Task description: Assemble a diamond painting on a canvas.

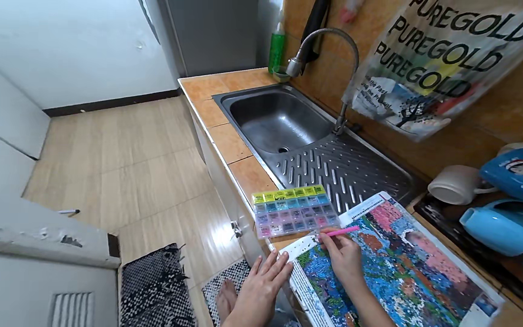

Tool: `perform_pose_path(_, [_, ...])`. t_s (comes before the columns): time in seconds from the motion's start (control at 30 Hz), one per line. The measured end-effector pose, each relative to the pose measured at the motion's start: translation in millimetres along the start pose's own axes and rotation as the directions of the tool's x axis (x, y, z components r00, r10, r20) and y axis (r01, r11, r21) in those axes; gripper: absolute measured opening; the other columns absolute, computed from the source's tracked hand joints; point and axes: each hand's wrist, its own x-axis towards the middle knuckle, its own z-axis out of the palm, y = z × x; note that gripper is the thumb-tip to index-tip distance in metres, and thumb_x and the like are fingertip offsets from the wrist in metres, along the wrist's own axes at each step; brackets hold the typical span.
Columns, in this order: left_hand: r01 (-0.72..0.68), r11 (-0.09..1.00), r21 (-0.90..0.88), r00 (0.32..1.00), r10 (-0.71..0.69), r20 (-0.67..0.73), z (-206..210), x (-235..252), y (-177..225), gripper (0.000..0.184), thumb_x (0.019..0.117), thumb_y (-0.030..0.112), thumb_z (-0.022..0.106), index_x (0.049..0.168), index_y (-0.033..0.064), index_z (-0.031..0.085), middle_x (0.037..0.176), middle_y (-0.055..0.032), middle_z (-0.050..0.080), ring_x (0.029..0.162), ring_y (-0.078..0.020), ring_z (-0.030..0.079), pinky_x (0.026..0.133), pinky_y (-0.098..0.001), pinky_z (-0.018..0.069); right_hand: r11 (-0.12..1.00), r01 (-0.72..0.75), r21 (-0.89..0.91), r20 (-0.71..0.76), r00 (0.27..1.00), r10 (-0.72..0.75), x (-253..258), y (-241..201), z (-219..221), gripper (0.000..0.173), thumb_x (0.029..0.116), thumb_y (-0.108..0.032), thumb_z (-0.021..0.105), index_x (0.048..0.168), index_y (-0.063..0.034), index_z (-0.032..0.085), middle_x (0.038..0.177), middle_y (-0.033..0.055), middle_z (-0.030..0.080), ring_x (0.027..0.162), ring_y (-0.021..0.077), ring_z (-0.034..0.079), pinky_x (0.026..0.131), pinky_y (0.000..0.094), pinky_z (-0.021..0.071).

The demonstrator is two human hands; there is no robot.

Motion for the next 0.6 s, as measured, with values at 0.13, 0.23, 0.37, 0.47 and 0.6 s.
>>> perform_pose_path(0.13, [0.0, 1.0, 0.011, 1.0, 0.0, -0.009, -0.6, -0.1, 0.6, 0.064, 0.0748, -0.017, 0.063, 0.133, 0.0101, 0.068, 0.144, -0.0103, 0.062, 0.134, -0.0357, 0.058, 0.101, -0.0612, 0.05, 1.0, -0.007, -0.005, -0.001, 1.0, 0.007, -0.1, 0.2, 0.5, 0.015, 0.0949, -0.004, 0.062, 0.099, 0.007, 0.072, 0.086, 0.0121, 0.071, 0.071, 0.008, 0.068, 0.069, 0.0211, 0.0566])
perform_pose_path(0.23, [0.002, 1.0, 0.009, 1.0, -0.002, -0.003, -0.3, -0.1, 0.2, 0.065, 0.0744, -0.017, 0.063, 0.133, 0.0102, 0.068, 0.144, -0.0103, 0.062, 0.134, -0.0359, 0.058, 0.101, -0.0615, 0.0498, 1.0, -0.001, -0.008, 0.0, 1.0, 0.001, -0.3, 0.4, 1.1, 0.016, 0.0949, -0.004, 0.062, 0.099, 0.0069, 0.072, 0.087, 0.0121, 0.071, 0.071, 0.0079, 0.067, 0.069, 0.0211, 0.0565])
perform_pose_path(0.37, [-0.003, 1.0, 0.005, 1.0, 0.003, -0.009, 0.1, -0.1, -0.4, 0.065, 0.0747, -0.017, 0.063, 0.133, 0.0099, 0.068, 0.144, -0.0106, 0.062, 0.134, -0.0364, 0.058, 0.1, -0.0619, 0.05, 1.0, 0.014, -0.025, 0.008, 1.0, -0.014, -0.3, 1.1, 1.6, 0.016, 0.095, -0.005, 0.062, 0.099, 0.0073, 0.072, 0.088, 0.0143, 0.071, 0.073, 0.0111, 0.068, 0.07, 0.024, 0.0574])
perform_pose_path(0.47, [-0.005, 1.0, -0.001, 1.0, 0.005, -0.008, -0.7, 0.0, -0.5, 0.064, 0.0755, -0.017, 0.063, 0.134, 0.0099, 0.067, 0.144, -0.0109, 0.062, 0.134, -0.0367, 0.057, 0.1, -0.0623, 0.05, 0.999, 0.026, -0.033, 0.015, 1.0, -0.026, -0.3, 2.3, 1.9, 0.017, 0.0952, -0.006, 0.061, 0.099, 0.0071, 0.073, 0.088, 0.014, 0.071, 0.073, 0.0125, 0.068, 0.07, 0.0252, 0.0576])
perform_pose_path(0.6, [-0.003, 1.0, 0.002, 1.0, 0.003, -0.008, -0.6, 0.2, -0.6, 0.064, 0.0754, -0.017, 0.063, 0.133, 0.01, 0.068, 0.144, -0.0106, 0.062, 0.134, -0.0365, 0.058, 0.1, -0.0622, 0.0502, 0.998, 0.04, -0.044, 0.013, 0.999, -0.04, 0.1, 3.9, 2.7, 0.017, 0.0951, -0.006, 0.062, 0.098, 0.0067, 0.073, 0.088, 0.0142, 0.072, 0.073, 0.0126, 0.069, 0.07, 0.0254, 0.0578])
